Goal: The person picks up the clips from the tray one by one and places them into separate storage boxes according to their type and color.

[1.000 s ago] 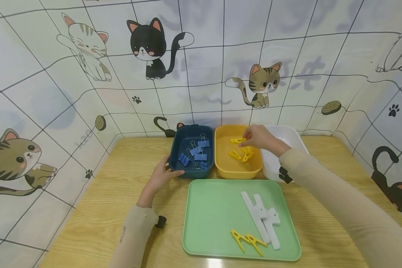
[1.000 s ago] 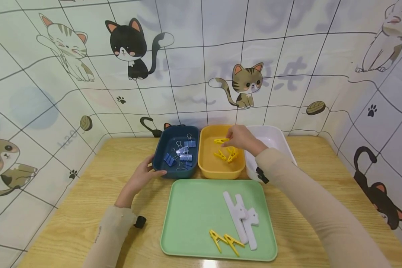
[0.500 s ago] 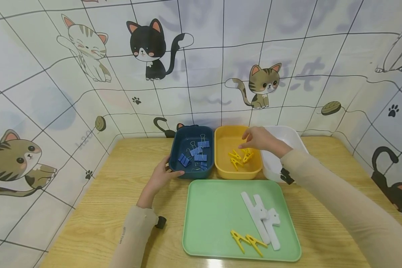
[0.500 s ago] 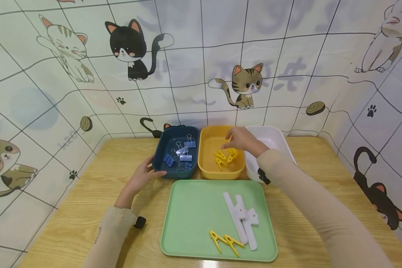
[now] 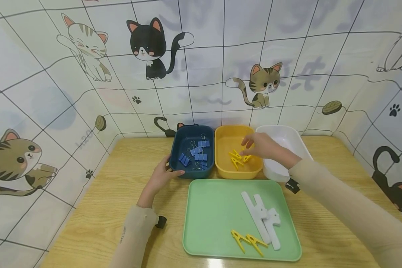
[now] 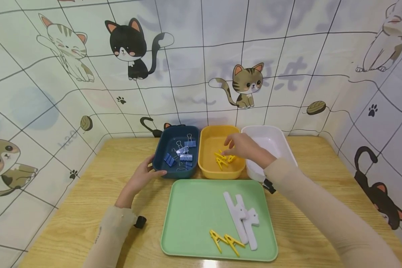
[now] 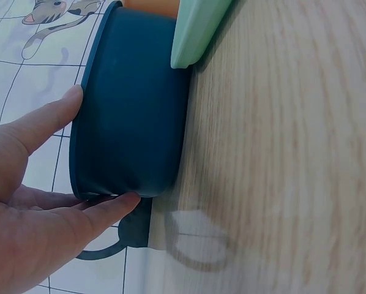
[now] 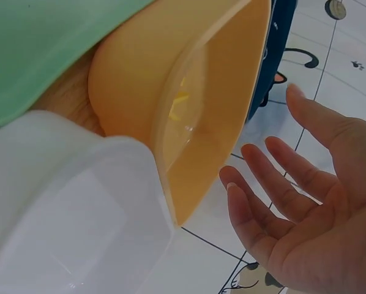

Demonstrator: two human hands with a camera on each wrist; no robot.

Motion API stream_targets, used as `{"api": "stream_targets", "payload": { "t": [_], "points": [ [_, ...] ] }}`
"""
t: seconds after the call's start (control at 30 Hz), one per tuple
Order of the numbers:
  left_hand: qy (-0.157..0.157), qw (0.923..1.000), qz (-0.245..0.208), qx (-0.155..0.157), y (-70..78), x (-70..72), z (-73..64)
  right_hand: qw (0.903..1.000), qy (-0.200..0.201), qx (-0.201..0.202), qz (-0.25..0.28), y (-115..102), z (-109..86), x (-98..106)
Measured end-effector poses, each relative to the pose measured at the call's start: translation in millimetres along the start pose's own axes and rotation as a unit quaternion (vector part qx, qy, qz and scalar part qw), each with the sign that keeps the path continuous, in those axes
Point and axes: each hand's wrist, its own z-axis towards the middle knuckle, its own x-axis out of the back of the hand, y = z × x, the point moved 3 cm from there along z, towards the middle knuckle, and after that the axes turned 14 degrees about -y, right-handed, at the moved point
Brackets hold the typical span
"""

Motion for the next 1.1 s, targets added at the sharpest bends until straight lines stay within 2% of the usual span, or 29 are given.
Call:
{"api": "stream_targets", "payload": {
  "t": [0.33,0.57,0.77,1.1],
  "points": [
    [0.003,1.0000,0.006,0.002,1.4,0.7,0.5,0.9988,0.019,0.044,-0.009,-11.2,-23.8,-16.4],
    [0.004,1.0000,0.007,0.001,2.1,0.2,0.1,0.9987,0.021,0.045,0.001,-17.3,-45.1,-30.6],
    [0.003,1.0000,0.006,-0.002,1.4,0.5,1.1,0.9979,0.021,0.062,0.004,-23.5,-63.1,-43.1],
    [0.003,1.0000,0.003,0.002,0.9,-0.8,0.5,0.9982,0.001,0.060,-0.005,-29.9,-89.5,-65.3]
  ]
}}
